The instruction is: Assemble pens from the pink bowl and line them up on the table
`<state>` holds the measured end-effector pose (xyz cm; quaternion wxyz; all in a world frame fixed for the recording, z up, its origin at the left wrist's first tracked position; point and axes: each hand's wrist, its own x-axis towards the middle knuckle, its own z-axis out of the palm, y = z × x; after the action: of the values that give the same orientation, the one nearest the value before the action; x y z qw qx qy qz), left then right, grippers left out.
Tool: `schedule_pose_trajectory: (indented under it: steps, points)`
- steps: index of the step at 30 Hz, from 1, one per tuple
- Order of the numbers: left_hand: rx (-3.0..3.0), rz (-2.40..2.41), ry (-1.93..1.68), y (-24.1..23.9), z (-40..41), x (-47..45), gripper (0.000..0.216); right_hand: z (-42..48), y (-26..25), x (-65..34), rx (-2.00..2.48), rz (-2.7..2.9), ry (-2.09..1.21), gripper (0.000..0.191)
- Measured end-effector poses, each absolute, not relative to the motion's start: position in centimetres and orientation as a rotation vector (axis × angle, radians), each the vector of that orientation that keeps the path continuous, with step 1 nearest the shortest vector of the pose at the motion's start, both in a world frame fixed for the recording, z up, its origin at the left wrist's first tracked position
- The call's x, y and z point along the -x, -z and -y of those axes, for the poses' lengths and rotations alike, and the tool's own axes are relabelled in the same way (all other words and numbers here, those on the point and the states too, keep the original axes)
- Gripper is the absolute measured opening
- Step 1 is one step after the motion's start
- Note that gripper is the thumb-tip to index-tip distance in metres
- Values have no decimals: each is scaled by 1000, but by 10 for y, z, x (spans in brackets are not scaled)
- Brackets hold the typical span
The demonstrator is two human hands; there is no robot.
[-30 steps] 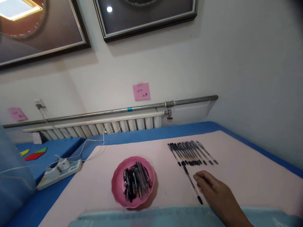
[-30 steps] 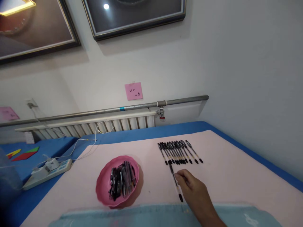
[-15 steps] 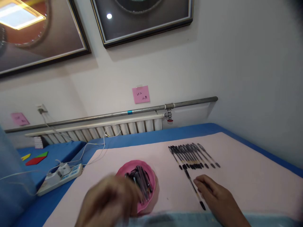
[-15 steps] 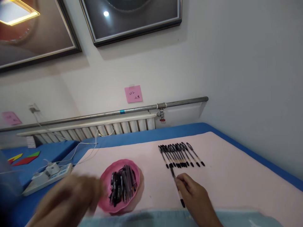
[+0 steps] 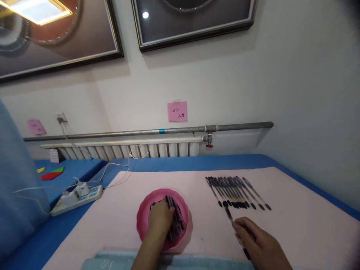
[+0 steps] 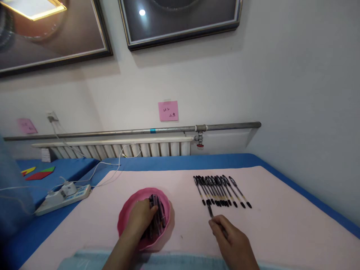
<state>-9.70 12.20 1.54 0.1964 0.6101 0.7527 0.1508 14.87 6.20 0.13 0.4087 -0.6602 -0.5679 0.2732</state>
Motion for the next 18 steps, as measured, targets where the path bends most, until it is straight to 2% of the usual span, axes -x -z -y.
schedule_pose_trajectory:
  steps: [6,10,14,18]
  points:
    - [-1591,-2049,-534,-18,-124,107,16,-60,1,-129,1571,1512,-730,21]
    - [-1428,-1961,-743,-16,-123,126,14,-64,-19,-96,1475,1838,-757,18]
    - [-1238,-1840,-918,-16,-123,144,19,-85,-45,-59,1435,2139,-559,25]
    - [-1111,-1782,-1022,-17,-124,152,13,-108,-44,-23,1583,2298,-371,27]
